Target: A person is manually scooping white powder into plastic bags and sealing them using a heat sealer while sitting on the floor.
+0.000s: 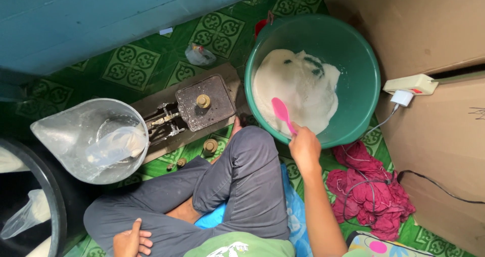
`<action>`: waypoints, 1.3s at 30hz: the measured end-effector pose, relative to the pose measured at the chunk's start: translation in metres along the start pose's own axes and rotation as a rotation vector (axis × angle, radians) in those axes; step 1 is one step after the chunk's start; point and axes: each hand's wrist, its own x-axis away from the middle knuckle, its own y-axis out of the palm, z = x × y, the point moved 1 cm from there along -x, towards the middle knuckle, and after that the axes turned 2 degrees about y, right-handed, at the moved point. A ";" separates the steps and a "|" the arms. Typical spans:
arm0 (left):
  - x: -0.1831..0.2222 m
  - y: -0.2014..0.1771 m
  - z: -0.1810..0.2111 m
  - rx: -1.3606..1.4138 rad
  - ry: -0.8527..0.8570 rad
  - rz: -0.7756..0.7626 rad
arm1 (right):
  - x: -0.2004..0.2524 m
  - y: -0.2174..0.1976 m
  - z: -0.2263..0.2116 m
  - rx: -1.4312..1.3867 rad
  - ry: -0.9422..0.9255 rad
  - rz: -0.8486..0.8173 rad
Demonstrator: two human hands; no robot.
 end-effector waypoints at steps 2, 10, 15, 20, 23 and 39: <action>0.000 0.000 0.000 0.001 -0.011 0.005 | -0.002 0.005 -0.009 -0.034 0.009 -0.023; 0.001 0.000 0.003 -0.021 -0.020 0.003 | -0.013 -0.008 -0.024 -0.187 0.074 -0.093; 0.005 0.001 0.007 -0.012 -0.036 0.015 | -0.012 -0.009 -0.002 -0.300 0.120 -0.030; 0.003 0.001 0.005 -0.011 -0.036 0.008 | -0.003 -0.015 0.013 -0.446 0.096 0.086; 0.004 0.001 0.006 -0.020 -0.040 0.007 | -0.001 -0.010 0.024 -0.538 0.098 0.134; 0.004 0.003 0.006 -0.022 -0.032 -0.002 | -0.002 -0.015 0.033 -0.653 0.051 0.214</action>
